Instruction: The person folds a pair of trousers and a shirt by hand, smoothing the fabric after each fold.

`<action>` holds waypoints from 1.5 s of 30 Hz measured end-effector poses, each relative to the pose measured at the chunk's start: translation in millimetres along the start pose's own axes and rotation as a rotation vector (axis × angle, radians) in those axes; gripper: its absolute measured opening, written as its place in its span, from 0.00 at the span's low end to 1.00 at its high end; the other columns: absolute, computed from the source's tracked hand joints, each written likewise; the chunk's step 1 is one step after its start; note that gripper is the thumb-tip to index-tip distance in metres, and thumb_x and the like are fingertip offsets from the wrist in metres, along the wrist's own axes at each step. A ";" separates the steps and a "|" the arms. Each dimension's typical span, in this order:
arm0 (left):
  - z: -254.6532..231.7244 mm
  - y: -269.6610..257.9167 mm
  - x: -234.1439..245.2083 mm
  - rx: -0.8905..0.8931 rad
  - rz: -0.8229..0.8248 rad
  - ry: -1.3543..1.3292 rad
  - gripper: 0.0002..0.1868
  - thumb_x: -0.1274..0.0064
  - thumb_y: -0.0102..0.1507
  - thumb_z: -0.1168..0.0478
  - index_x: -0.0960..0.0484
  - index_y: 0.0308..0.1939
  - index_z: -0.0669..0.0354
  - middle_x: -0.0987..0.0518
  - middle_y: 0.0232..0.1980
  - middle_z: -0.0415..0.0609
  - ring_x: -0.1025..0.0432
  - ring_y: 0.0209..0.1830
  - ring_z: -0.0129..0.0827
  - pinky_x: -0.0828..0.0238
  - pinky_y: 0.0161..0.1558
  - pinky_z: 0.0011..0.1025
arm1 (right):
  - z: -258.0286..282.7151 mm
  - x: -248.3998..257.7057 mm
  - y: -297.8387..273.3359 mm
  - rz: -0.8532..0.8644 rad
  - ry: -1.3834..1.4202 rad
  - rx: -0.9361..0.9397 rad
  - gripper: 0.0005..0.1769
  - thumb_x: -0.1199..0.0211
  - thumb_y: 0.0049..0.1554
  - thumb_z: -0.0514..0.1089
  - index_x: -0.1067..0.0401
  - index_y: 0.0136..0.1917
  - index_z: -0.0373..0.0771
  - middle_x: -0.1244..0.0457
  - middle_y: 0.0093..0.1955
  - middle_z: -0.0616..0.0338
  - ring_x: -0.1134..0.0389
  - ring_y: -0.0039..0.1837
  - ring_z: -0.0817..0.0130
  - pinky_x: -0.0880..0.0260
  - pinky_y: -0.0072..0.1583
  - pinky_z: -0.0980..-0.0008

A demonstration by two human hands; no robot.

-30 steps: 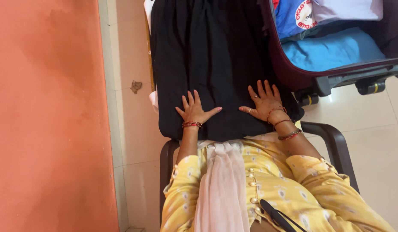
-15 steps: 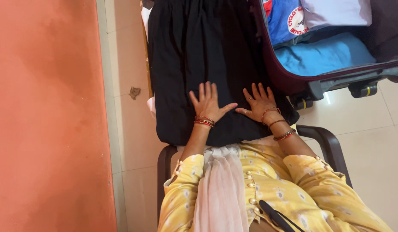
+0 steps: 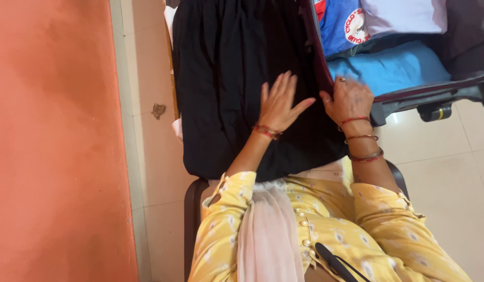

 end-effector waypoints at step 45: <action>-72.8 236.0 -129.0 -0.364 0.377 -0.238 0.22 0.36 0.50 0.49 0.16 0.37 0.64 0.18 0.39 0.62 0.22 0.41 0.52 0.25 0.46 0.43 | -1.1 8.7 9.0 -0.111 0.062 -0.078 0.17 0.28 0.49 0.56 0.27 0.34 0.43 0.34 0.29 0.58 0.31 0.34 0.61 0.32 0.40 0.62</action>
Point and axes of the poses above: each hand's wrist, its own y-axis towards the middle knuckle, its own x-axis out of the back of the hand, z = x × y, the point moved 9 cm from there along y, towards the middle knuckle
